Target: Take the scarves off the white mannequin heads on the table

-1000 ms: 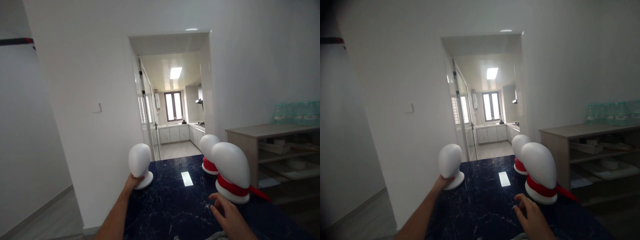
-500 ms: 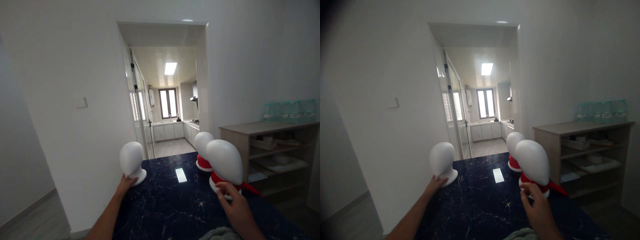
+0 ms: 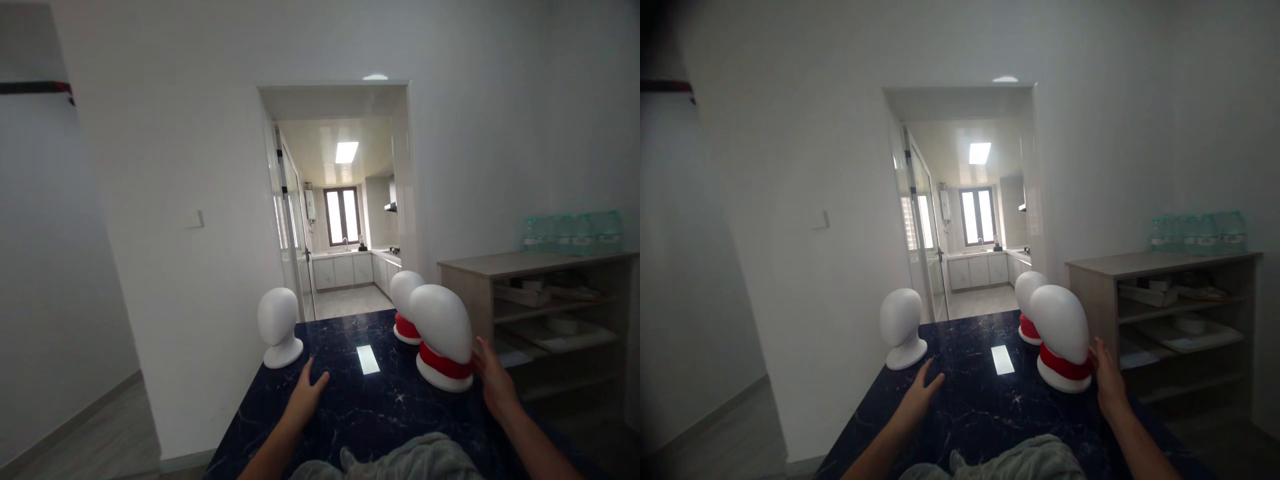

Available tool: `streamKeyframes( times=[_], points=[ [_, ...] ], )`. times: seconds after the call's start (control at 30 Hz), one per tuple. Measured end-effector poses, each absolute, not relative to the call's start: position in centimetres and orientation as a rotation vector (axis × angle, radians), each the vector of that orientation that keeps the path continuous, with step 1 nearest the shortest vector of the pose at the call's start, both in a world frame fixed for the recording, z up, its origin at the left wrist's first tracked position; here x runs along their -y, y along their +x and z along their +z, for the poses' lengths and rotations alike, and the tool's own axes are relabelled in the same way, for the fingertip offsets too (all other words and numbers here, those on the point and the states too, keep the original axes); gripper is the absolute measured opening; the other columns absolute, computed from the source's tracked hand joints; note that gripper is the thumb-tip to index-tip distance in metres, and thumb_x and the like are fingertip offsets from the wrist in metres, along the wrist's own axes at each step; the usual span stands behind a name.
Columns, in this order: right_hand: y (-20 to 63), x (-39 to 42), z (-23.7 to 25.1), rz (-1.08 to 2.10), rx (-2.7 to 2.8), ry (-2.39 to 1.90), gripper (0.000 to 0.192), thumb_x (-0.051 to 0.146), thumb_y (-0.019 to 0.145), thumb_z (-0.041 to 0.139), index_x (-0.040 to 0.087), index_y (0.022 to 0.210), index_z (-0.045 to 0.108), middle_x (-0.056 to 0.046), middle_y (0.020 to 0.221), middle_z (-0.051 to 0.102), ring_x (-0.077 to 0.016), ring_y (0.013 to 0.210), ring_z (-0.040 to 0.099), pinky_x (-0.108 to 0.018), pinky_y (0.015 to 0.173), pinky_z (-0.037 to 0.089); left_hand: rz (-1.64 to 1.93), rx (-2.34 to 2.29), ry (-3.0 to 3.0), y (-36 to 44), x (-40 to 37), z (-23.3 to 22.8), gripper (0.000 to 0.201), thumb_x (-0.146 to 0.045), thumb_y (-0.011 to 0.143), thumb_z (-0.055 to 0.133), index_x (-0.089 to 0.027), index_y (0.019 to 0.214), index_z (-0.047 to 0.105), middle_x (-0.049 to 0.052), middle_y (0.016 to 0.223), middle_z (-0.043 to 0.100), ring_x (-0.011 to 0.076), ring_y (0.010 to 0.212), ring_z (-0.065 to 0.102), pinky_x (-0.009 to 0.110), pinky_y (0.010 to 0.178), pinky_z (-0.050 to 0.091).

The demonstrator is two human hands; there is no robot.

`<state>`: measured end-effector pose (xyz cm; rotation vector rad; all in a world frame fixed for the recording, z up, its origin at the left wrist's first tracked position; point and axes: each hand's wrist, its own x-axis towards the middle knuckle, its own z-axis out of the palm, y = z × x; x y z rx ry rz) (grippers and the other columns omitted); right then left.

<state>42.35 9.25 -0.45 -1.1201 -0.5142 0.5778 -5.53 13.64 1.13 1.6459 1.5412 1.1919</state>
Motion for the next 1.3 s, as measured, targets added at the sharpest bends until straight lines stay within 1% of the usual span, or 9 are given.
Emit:
streamKeyframes(
  times=[0.17,0.33,0.47,0.57,0.7,0.83,1.0,1.17,1.3],
  points=[
    [41.4,-10.1,-1.1,0.417,0.708,-1.207,0.09,0.084,0.079,0.057,0.019,0.141,0.062,-0.012,0.154,0.06,-0.0344,0.148,0.048,-0.047,0.128,0.032,1.06,-1.035,1.826,5.9,-11.0,3.8,0.089,-0.057,0.089,0.067,-0.019,0.164,0.036,0.012,0.172,0.037,0.0305,0.161,0.031,0.044,0.134,0.022],
    [40.7,-10.3,-1.2,0.367,0.763,-1.243,0.098,0.086,0.078,0.059,0.018,0.149,0.054,-0.016,0.152,0.061,-0.0368,0.141,0.055,-0.048,0.123,0.04,0.967,-0.722,1.554,16.8,-12.0,4.7,0.105,-0.065,0.083,0.073,-0.02,0.167,0.028,0.014,0.173,0.036,0.0351,0.161,0.029,0.047,0.132,0.026],
    [39.4,-9.8,-0.9,0.367,0.831,-1.211,0.098,0.084,0.08,0.06,0.018,0.152,0.05,-0.018,0.154,0.059,-0.0366,0.143,0.054,-0.049,0.124,0.039,0.999,-0.552,1.47,20.5,-11.8,4.7,0.108,-0.067,0.081,0.075,-0.02,0.167,0.028,0.011,0.174,0.034,0.0317,0.161,0.03,0.041,0.132,0.026],
    [37.5,-9.1,-0.6,0.399,0.91,-1.154,0.092,0.082,0.087,0.054,0.019,0.154,0.049,-0.017,0.163,0.05,-0.0346,0.154,0.042,-0.049,0.13,0.028,1.116,-0.446,1.402,19.5,-11.2,4.5,0.113,-0.067,0.078,0.079,-0.02,0.167,0.026,0.015,0.169,0.042,0.0319,0.159,0.036,0.042,0.131,0.03],
    [33.3,-8.3,-0.3,0.597,1.038,-0.965,0.078,0.075,0.093,0.055,0.027,0.155,0.047,-0.009,0.171,0.04,-0.0291,0.16,0.031,-0.047,0.132,0.025,1.267,-0.471,1.373,13.9,-10.6,4.6,0.098,-0.062,0.081,0.08,-0.025,0.162,0.039,0.017,0.16,0.055,0.0341,0.153,0.046,0.048,0.128,0.036],
    [27.5,-7.8,0.5,0.882,1.138,-0.804,0.074,0.071,0.096,0.056,0.031,0.157,0.045,-0.008,0.165,0.05,-0.0285,0.154,0.043,-0.05,0.129,0.033,1.4,-0.574,1.352,6.9,-10.4,4.6,0.086,-0.056,0.083,0.081,-0.028,0.157,0.047,0.014,0.161,0.055,0.0349,0.148,0.053,0.051,0.124,0.043],
    [20.9,-8.4,1.7,1.023,1.227,-0.663,0.07,0.07,0.095,0.059,0.03,0.152,0.053,-0.008,0.166,0.049,-0.0282,0.155,0.041,-0.051,0.13,0.03,1.539,-0.725,1.336,0.3,-12.0,2.9,0.089,-0.056,0.079,0.084,-0.029,0.155,0.047,0.014,0.167,0.047,0.0356,0.141,0.059,0.049,0.119,0.047],
    [18.4,-9.6,0.6,1.16,1.209,-0.656,0.078,0.079,0.09,0.058,0.031,0.152,0.053,-0.01,0.158,0.058,-0.0313,0.147,0.052,-0.055,0.128,0.033,1.599,-0.833,1.366,-2.5,-13.4,0.6,0.09,-0.055,0.078,0.083,-0.031,0.155,0.045,0.014,0.17,0.04,0.0382,0.146,0.053,0.052,0.119,0.046],
    [19.6,-10.2,-0.4,1.093,1.295,-0.722,0.065,0.07,0.098,0.053,0.03,0.148,0.057,-0.01,0.155,0.062,-0.0308,0.144,0.055,-0.054,0.123,0.04,1.563,-0.928,1.46,-3.0,-13.1,-0.2,0.095,-0.046,0.075,0.081,-0.026,0.157,0.039,0.017,0.169,0.041,0.0394,0.15,0.047,0.054,0.121,0.043]
  ],
)
